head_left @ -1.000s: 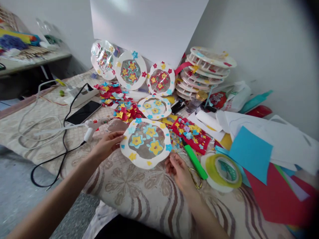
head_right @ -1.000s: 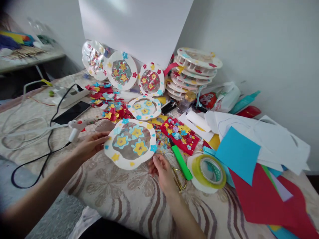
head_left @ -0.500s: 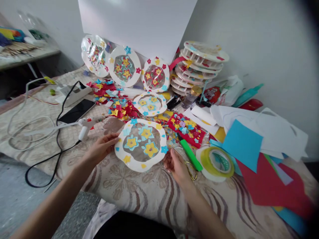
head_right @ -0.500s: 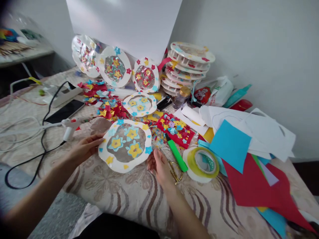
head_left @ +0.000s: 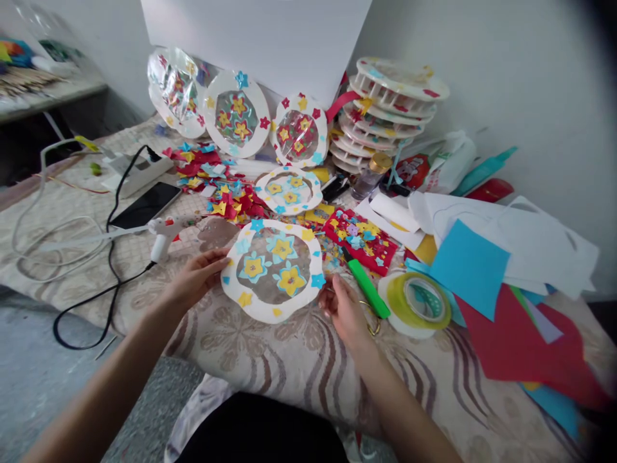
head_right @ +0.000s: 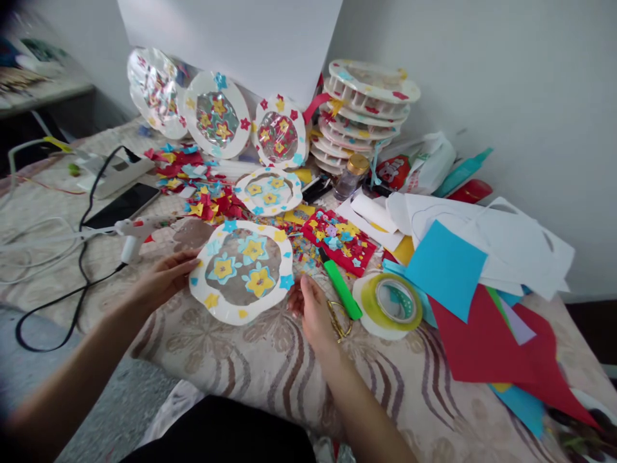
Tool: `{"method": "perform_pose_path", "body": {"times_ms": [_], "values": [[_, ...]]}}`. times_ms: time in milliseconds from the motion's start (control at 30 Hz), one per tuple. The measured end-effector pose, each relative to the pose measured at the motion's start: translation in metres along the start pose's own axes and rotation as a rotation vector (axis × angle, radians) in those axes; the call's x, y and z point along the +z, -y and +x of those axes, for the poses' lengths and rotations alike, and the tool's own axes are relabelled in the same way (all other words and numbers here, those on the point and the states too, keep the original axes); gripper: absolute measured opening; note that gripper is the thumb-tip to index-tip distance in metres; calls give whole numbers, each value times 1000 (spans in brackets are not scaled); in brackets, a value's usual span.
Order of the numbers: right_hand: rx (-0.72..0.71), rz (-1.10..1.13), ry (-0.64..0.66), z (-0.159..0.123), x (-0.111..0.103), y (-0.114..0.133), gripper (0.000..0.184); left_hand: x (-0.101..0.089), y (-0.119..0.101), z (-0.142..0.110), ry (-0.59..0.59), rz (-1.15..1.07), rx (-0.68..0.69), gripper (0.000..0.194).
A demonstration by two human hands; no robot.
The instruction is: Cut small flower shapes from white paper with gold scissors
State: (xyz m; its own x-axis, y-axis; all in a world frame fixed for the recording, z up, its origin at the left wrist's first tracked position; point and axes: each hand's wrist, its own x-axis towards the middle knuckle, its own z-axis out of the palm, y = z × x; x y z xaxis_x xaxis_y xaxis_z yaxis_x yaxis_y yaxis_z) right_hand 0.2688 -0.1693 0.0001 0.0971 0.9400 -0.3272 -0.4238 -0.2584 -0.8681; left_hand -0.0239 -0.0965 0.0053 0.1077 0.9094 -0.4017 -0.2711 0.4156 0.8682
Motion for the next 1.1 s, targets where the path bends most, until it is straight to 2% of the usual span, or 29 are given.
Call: {"method": "perform_pose_path", "body": {"times_ms": [267, 533, 667, 800, 933, 1000, 1100], "values": [[41, -18, -42, 4, -1, -3, 33, 3, 1, -5, 38, -26, -6, 34], [40, -121, 34, 1, -1, -3, 36, -3, 5, -3, 30, 13, 32, 32], [40, -79, 12, 0, 1, -7, 40, -1, 5, -3, 15, -28, 17, 30], [43, -77, 205, -7, 5, -6, 58, 3, 3, 0, -12, -112, 13, 29], [33, -265, 378, -19, 10, -6, 38, 6, 1, 3, -20, -142, 22, 28], [17, -330, 408, -24, 13, -9, 30, 8, 2, 4, -16, -137, 38, 28], [-21, -390, 397, -27, 16, -18, 27, 11, 3, 4, -13, -122, 63, 28]]}}
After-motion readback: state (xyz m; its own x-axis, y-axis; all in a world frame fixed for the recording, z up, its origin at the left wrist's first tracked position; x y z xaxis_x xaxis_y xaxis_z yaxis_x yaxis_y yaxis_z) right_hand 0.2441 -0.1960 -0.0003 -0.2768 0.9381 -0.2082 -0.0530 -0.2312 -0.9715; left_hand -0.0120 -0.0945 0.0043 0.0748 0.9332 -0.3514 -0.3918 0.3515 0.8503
